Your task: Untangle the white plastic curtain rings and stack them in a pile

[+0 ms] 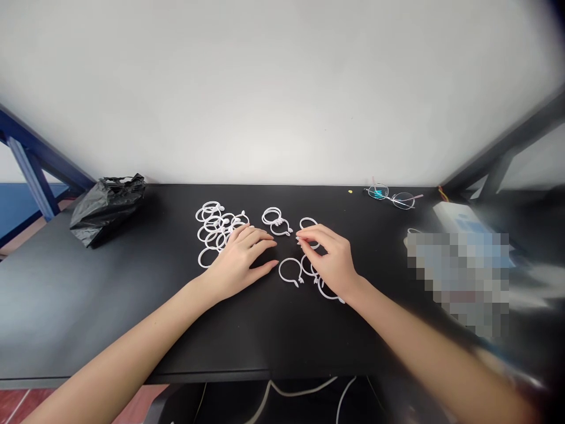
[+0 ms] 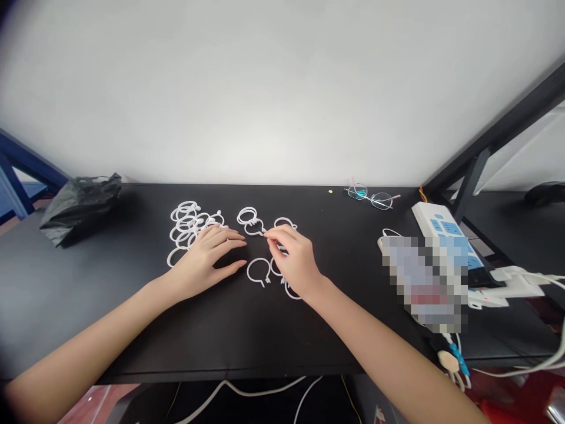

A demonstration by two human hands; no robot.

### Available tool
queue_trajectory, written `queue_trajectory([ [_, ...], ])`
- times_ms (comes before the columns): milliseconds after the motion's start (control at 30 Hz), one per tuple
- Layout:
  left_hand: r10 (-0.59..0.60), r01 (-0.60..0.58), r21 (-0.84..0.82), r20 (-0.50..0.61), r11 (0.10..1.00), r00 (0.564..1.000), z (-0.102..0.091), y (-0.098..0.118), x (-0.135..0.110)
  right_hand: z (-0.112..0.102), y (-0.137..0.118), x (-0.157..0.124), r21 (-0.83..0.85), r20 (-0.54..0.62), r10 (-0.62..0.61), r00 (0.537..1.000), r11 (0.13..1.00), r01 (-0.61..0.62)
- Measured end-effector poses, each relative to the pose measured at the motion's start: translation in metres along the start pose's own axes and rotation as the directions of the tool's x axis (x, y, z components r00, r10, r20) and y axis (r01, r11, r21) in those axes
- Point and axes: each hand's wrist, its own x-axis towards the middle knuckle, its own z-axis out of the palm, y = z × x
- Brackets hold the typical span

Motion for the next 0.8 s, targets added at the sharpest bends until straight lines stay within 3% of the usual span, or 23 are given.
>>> queue_trajectory([
  [167,0.001,-0.001,0.004,0.012,1.0,1.0,0.001,0.0,-0.001,-0.002,0.006,-0.001,-0.076,0.077,0.045,0.996,0.996,-0.039],
  [367,0.012,-0.012,0.02,0.006,1.0,1.0,0.0,-0.003,-0.001,-0.002,0.011,-0.004,-0.128,0.254,0.212,0.944,0.975,-0.184],
  [567,0.005,-0.005,0.022,0.003,1.0,1.0,0.001,-0.002,-0.001,-0.002,0.006,-0.002,-0.062,0.143,0.155,0.978,0.987,-0.147],
  [800,0.003,-0.003,-0.008,-0.008,1.0,1.0,0.0,0.0,0.001,-0.005,-0.002,0.0,-0.098,0.02,0.053,0.998,0.994,-0.051],
])
